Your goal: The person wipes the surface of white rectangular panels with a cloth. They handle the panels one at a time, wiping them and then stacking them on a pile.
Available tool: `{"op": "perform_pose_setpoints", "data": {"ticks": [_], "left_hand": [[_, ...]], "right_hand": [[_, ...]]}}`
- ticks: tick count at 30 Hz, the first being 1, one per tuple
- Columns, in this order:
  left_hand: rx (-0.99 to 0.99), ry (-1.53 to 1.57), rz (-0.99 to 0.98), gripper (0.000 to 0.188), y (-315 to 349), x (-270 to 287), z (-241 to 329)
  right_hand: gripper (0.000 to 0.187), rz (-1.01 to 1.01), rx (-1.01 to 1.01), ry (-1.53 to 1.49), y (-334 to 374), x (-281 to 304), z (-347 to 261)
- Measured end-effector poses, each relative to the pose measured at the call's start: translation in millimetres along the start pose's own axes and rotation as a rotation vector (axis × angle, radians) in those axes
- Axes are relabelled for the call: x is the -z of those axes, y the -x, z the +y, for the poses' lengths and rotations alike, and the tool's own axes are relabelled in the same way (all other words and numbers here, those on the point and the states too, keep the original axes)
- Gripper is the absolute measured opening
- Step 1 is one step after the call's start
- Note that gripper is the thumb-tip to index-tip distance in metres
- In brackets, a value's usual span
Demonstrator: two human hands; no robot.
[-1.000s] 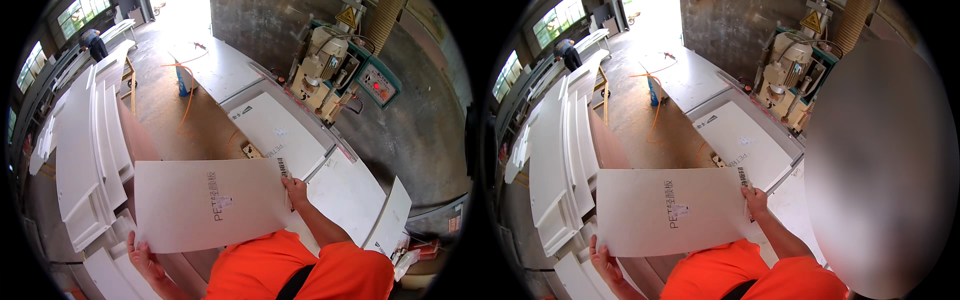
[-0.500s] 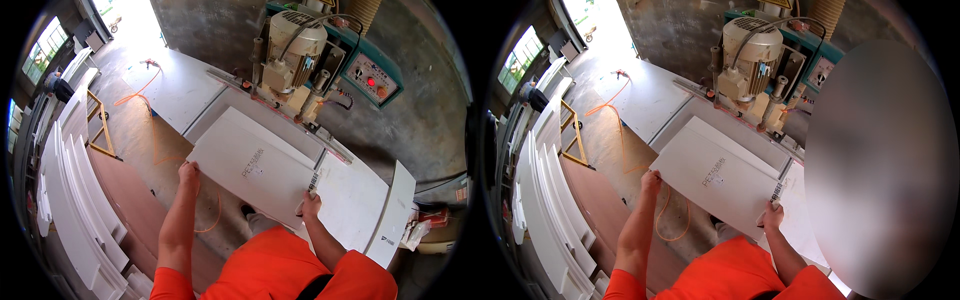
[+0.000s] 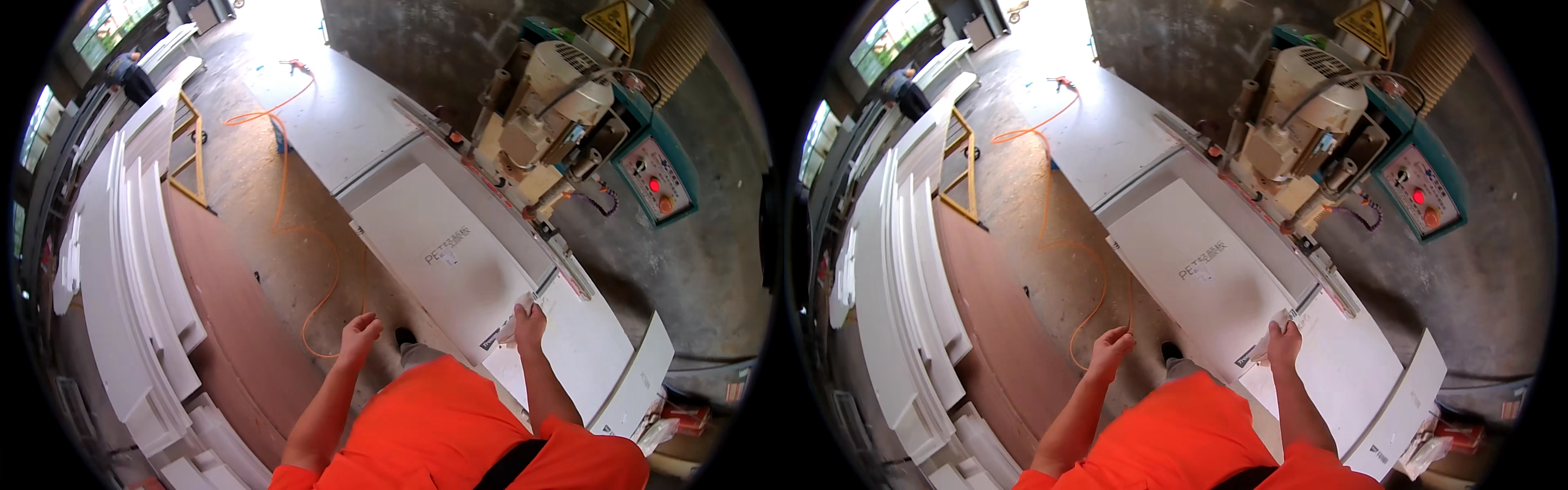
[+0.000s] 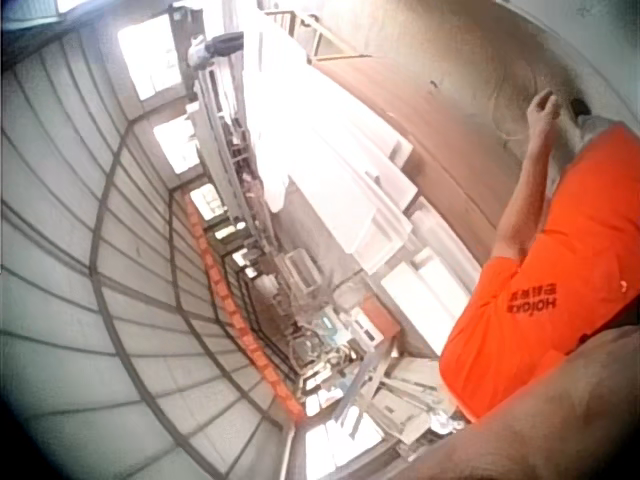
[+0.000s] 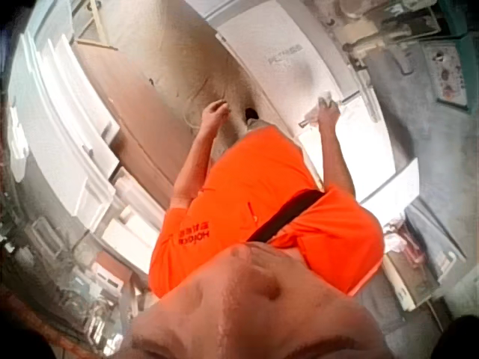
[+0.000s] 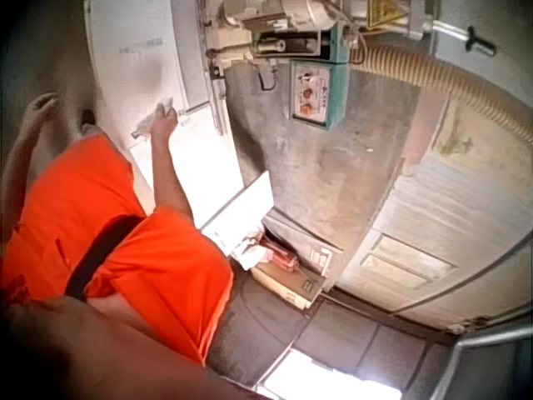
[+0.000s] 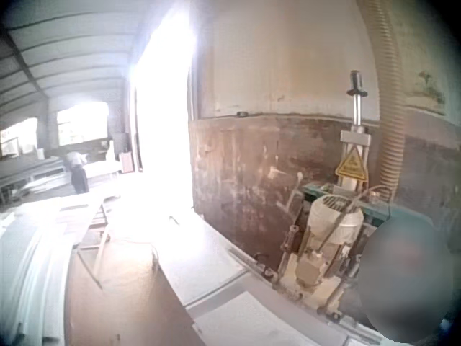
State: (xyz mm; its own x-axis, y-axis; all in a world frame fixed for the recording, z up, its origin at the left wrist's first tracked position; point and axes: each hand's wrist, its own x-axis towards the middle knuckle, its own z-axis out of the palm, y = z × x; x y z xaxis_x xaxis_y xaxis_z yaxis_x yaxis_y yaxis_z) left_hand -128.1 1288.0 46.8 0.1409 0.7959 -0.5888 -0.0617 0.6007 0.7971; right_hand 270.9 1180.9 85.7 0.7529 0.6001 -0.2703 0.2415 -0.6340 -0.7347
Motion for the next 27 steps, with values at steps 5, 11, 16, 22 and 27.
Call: {"op": "perform_pose_setpoints", "data": {"ticks": [5,11,16,22,27], "left_hand": [[-0.184,0.203,0.093,0.035,154,62,44],[-1.037,-0.540,0.570,0.029,415,78,148],[-1.634,-0.673,0.866,0.034,569,66,128],[-1.853,-0.214,1.131,0.044,629,71,84],[-1.631,-0.148,1.366,0.043,674,112,-6]], "right_hand": [[0.030,-1.013,-0.264,-0.755,56,-111,-116],[0.048,-2.004,-0.531,-0.740,291,-212,-250],[0.044,-2.361,-0.628,-0.337,489,-244,-221],[0.039,-2.255,-0.077,-0.103,656,-245,-196],[0.044,-2.013,1.385,-0.180,788,-267,-224]]}}
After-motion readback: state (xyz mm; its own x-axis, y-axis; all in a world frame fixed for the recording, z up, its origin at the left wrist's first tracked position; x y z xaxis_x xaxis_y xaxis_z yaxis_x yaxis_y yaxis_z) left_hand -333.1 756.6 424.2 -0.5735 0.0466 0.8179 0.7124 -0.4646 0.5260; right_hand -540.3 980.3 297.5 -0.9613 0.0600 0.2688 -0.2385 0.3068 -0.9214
